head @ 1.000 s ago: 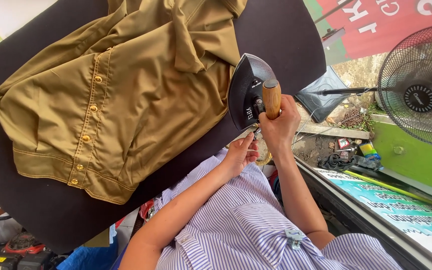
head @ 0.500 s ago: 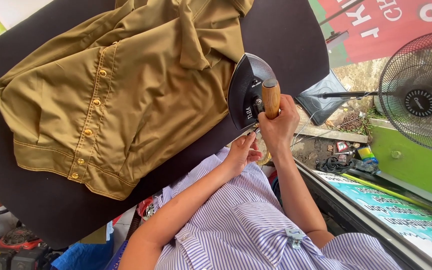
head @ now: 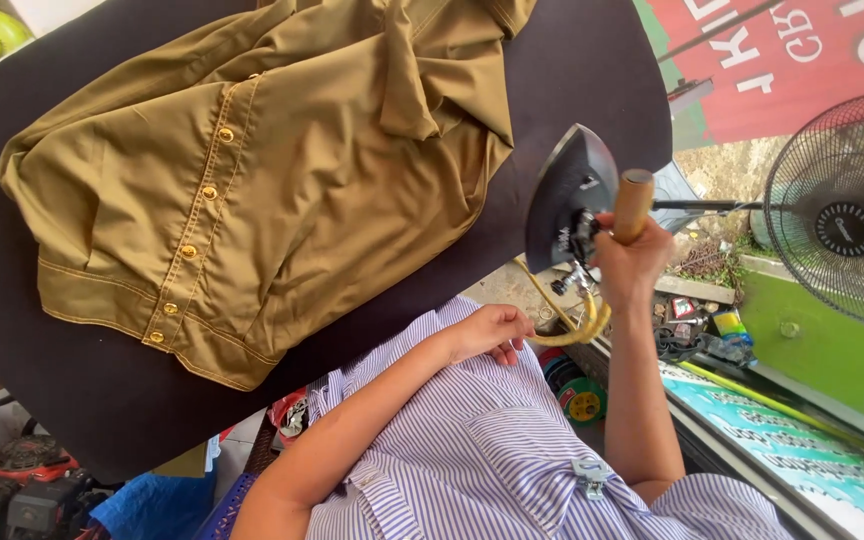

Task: The person irons a pair of khaki shorts on a black ironing board using a steam iron. They smooth the fabric with their hands, adjust the garment, and iron different sections including the waistband and legs.

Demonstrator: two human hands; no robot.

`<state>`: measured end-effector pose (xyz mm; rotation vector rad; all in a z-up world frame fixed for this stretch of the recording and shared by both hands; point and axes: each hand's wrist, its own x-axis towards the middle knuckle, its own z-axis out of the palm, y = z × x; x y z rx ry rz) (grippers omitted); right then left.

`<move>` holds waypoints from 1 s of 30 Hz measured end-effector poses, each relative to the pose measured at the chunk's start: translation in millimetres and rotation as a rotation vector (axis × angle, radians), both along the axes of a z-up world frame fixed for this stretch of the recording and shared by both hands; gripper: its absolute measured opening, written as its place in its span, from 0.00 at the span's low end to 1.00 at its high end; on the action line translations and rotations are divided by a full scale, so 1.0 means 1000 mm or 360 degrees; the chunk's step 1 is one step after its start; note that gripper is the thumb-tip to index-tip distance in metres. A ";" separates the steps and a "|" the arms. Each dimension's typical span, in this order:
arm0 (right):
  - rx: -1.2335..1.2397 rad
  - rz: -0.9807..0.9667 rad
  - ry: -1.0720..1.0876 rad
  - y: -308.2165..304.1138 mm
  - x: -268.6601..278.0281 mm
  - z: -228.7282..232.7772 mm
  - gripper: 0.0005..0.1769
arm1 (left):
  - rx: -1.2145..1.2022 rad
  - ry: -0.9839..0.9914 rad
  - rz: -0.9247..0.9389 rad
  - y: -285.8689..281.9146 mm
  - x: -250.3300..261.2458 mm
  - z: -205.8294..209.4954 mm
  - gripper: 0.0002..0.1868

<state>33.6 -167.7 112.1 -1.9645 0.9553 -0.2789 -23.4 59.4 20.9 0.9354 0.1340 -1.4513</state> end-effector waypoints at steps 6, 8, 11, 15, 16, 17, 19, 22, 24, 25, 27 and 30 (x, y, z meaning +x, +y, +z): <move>0.0053 -0.0132 0.0017 -0.016 -0.016 0.016 0.22 | -0.0124 -0.0133 -0.0050 0.006 0.011 0.017 0.18; 0.0053 -0.0131 0.0051 -0.019 -0.020 0.015 0.22 | -0.0108 -0.0185 -0.0042 0.002 0.010 0.013 0.18; 0.0069 -0.0110 0.0093 -0.019 -0.023 0.015 0.22 | 0.0114 -0.0598 -0.0065 -0.001 0.012 0.000 0.15; 0.0092 0.0000 0.0160 -0.014 -0.021 0.010 0.20 | 0.1085 -0.2193 -0.0351 0.019 0.045 0.003 0.04; 0.0094 0.0014 0.0160 -0.014 -0.021 0.010 0.20 | 0.1097 -0.2188 -0.0341 0.024 0.054 -0.006 0.04; 0.0095 0.0042 0.0171 -0.015 -0.022 0.010 0.19 | 0.1296 -0.2337 -0.0409 0.030 0.063 -0.015 0.12; 0.0097 0.0094 0.0175 -0.014 -0.019 0.009 0.19 | 0.1521 -0.2474 -0.0462 0.041 0.074 -0.054 0.21; 0.0088 0.0105 0.0164 -0.013 -0.018 0.009 0.19 | 0.1884 -0.3209 -0.0425 0.054 0.066 -0.123 0.08; 0.0052 0.0143 0.0221 -0.015 -0.018 0.003 0.20 | 0.1555 -0.3410 -0.0396 0.057 0.052 -0.150 0.06; 0.0062 0.0168 0.0224 -0.012 -0.015 0.007 0.20 | 0.1585 -0.3394 -0.0399 0.062 0.049 -0.138 0.06; -0.0145 0.0428 0.0402 -0.004 -0.004 0.012 0.18 | 0.1355 -0.3146 -0.0115 0.075 0.048 -0.115 0.11; -0.0489 0.0790 0.0498 0.019 0.018 0.004 0.12 | 0.1560 -0.3030 0.0160 0.114 0.046 -0.083 0.09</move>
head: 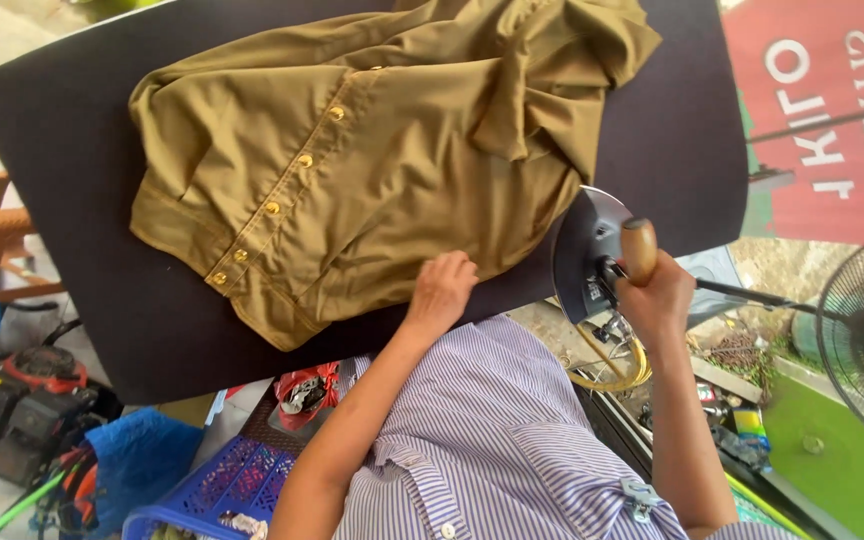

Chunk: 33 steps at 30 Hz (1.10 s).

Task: The person irons a pair of khaki shorts on a black ironing board using a steam iron. They smooth the fabric with their hands, adjust the garment, and iron different sections including the waistband and legs.

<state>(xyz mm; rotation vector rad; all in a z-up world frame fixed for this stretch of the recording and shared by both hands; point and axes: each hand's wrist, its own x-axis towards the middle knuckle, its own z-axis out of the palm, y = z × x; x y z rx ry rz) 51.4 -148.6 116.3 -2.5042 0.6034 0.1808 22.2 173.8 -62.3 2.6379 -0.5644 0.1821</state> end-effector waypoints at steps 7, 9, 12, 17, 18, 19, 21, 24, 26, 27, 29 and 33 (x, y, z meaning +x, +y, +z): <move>-0.0360 0.0789 0.0081 0.124 0.074 -0.014 0.16 | 0.0204 0.0535 0.0543 0.151 -0.055 0.074 0.36; -0.0377 0.0948 0.0295 0.153 0.090 -0.032 0.18 | 0.0118 -0.0093 0.0939 0.179 -0.078 0.066 0.19; -0.0421 0.1160 0.0451 0.191 0.095 -0.050 0.18 | -0.0138 -0.0116 0.1973 0.217 -0.121 0.023 0.27; -0.0576 0.1171 0.0447 0.210 0.108 -0.084 0.16 | -0.0686 0.0321 0.2433 0.252 -0.118 -0.036 0.25; -0.0619 0.1083 0.0486 0.206 0.110 -0.084 0.15 | -0.0753 0.0513 0.2417 0.254 -0.118 -0.037 0.29; -0.0630 0.1101 0.0479 0.201 0.119 -0.086 0.15 | -0.0766 0.0509 0.2434 0.250 -0.119 -0.037 0.29; -0.0716 0.0967 0.0521 0.191 0.138 -0.090 0.16 | -0.0687 0.0367 0.2377 0.245 -0.119 -0.033 0.28; -0.0675 0.1107 0.0434 0.181 0.145 -0.095 0.17 | -0.0531 0.0232 0.2246 0.247 -0.114 0.001 0.24; -0.0681 0.1324 0.0446 0.191 0.139 -0.078 0.17 | -0.0483 0.0248 0.2226 0.251 -0.115 -0.001 0.24; -0.0676 0.1540 0.0454 0.196 0.136 -0.069 0.18 | -0.0425 0.0258 0.2204 0.253 -0.115 -0.002 0.23; -0.0676 0.1683 0.0434 0.212 0.130 -0.067 0.16 | -0.0400 0.0288 0.2204 0.257 -0.115 -0.003 0.23; -0.0696 0.2101 0.0366 0.258 0.110 -0.068 0.13 | -0.0438 0.0277 0.2161 0.258 -0.125 -0.004 0.23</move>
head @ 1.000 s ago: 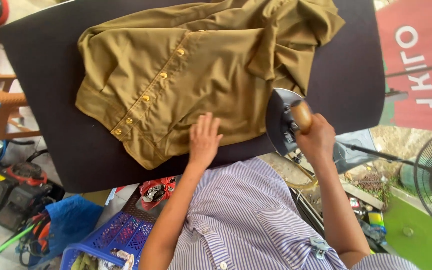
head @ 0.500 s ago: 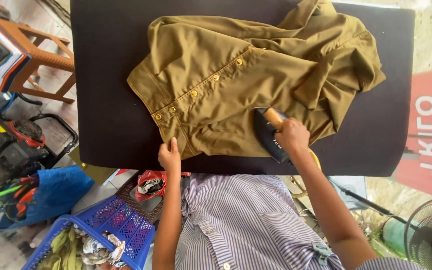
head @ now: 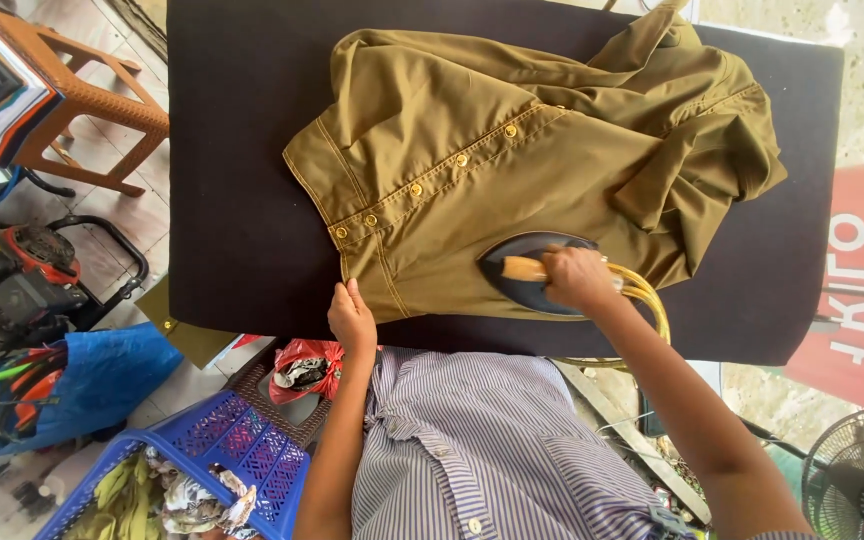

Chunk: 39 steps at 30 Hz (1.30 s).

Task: The person irons a pair of khaki shorts on a black ironing board using a steam iron. They smooth the fabric with their hands, adjust the garment, and iron different sections including the waistband and legs.

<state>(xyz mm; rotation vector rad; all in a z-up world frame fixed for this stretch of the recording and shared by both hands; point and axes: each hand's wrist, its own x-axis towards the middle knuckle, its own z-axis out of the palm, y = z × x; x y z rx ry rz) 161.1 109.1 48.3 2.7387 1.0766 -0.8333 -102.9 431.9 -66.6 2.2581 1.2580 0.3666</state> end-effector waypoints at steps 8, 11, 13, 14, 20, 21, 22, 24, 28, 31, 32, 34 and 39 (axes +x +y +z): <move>0.0333 0.0317 0.0047 0.119 -0.071 0.000 0.11 | -0.0053 -0.0101 -0.0072 0.012 0.001 -0.009 0.22; 0.0342 0.0230 0.0113 0.134 -0.092 -0.010 0.12 | -0.0071 -0.0102 -0.0075 0.010 -0.002 -0.010 0.22; 0.0310 0.0141 0.0126 0.131 -0.088 -0.010 0.12 | -0.0086 -0.0101 -0.0080 0.012 0.000 -0.008 0.23; 0.0202 0.0014 0.0097 0.125 -0.080 -0.006 0.12 | -0.0098 -0.0112 -0.0083 0.012 0.000 -0.007 0.23; -0.0255 -0.0710 -0.0049 0.033 -0.004 -0.013 0.20 | -0.0119 -0.0144 -0.0046 0.013 -0.002 -0.014 0.22; -0.0285 -0.0958 -0.0091 0.016 0.011 -0.005 0.22 | -0.0123 -0.0151 -0.0053 0.013 0.000 -0.017 0.22; -0.0282 -0.0952 -0.0093 0.003 0.018 0.002 0.22 | -0.0121 -0.0153 -0.0047 0.013 -0.002 -0.016 0.22; -0.0171 -0.1278 -0.0180 -0.027 0.036 0.019 0.18 | -0.0089 -0.0154 -0.0081 0.012 0.000 -0.013 0.22; -0.0128 -0.1440 -0.0282 -0.089 0.073 -0.023 0.21 | -0.0074 -0.0166 -0.0111 0.013 0.000 -0.012 0.23; -0.0107 -0.1525 -0.0279 -0.087 0.067 -0.020 0.20 | -0.0057 -0.0176 -0.0121 0.016 -0.001 -0.020 0.23; -0.0099 -0.1548 -0.0231 -0.082 0.060 -0.014 0.21 | -0.0045 -0.0173 -0.0122 0.017 -0.001 -0.023 0.23; -0.0110 -0.1571 -0.0175 -0.066 0.031 -0.005 0.22 | -0.0046 -0.0157 -0.0123 0.016 -0.004 -0.023 0.23; -0.0265 -0.1076 -0.0072 -0.008 -0.066 0.001 0.16 | -0.0005 -0.0260 -0.0125 0.016 -0.001 -0.012 0.23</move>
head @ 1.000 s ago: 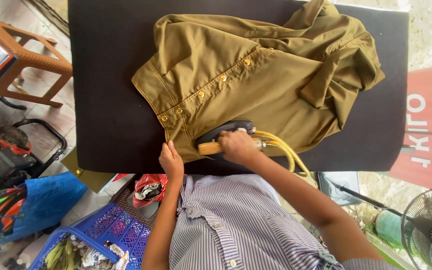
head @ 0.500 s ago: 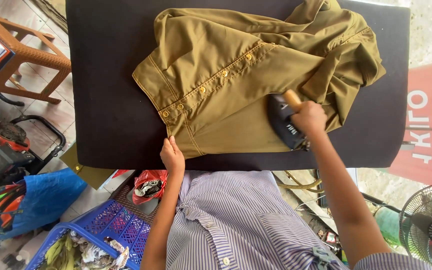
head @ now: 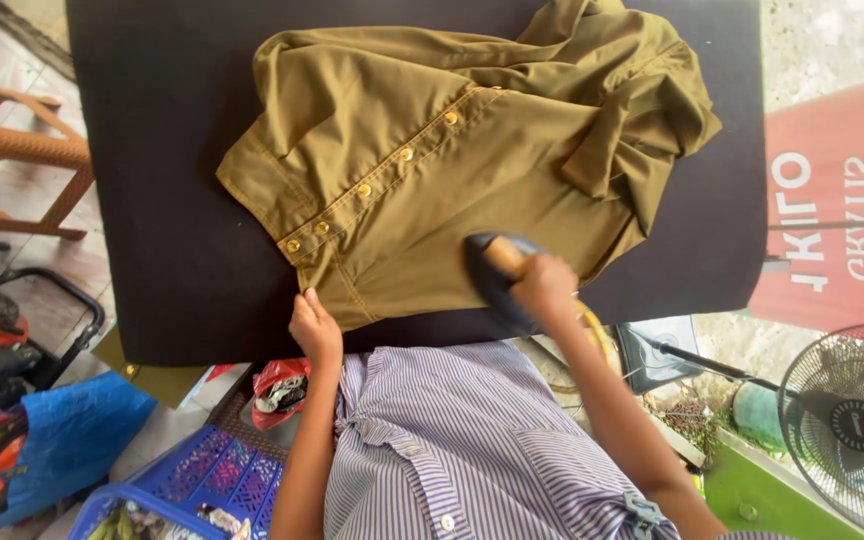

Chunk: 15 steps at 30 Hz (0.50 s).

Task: The person irons a pair of khaki shorts on a black ironing board using a steam iron. They smooth the fabric with their hands, adjust the garment, and iron different sections including the waistband and legs.

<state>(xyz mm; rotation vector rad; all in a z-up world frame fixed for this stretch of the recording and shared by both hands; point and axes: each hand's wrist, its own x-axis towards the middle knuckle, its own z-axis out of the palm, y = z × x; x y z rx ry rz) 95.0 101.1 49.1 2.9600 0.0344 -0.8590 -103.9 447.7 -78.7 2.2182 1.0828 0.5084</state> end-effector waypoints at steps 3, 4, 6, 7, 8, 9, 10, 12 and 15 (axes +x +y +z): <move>0.0310 0.0183 -0.0001 0.020 -0.046 -0.002 0.15 | 0.0022 0.0034 0.0007 0.004 -0.003 -0.009 0.22; 0.0308 0.0166 -0.0003 0.021 -0.046 0.003 0.15 | 0.0021 0.0034 -0.0010 0.003 -0.003 -0.010 0.22; 0.0311 0.0218 0.0016 0.025 -0.049 0.014 0.15 | 0.0031 0.0076 0.0004 0.003 -0.008 -0.012 0.22; 0.0310 0.0207 0.0022 0.019 -0.036 0.010 0.15 | 0.0031 0.0083 -0.0007 0.002 -0.004 -0.009 0.22; 0.0210 0.0067 -0.0017 0.014 -0.026 0.005 0.14 | 0.0039 0.0077 -0.0008 0.002 -0.003 -0.005 0.23; 0.0109 -0.0072 -0.0056 0.009 -0.016 0.000 0.13 | 0.0046 0.0071 -0.0010 0.002 -0.002 -0.001 0.23; 0.0109 -0.0077 -0.0053 -0.002 0.002 -0.001 0.13 | 0.0046 0.0074 -0.0015 0.002 -0.002 -0.002 0.23; 0.0027 -0.0320 -0.0122 -0.023 0.038 -0.002 0.15 | 0.0047 0.0082 -0.0013 0.002 -0.004 -0.001 0.23; 0.0005 -0.0479 -0.0281 -0.049 0.092 0.000 0.17 | 0.0061 0.0110 -0.0008 0.006 -0.008 -0.019 0.23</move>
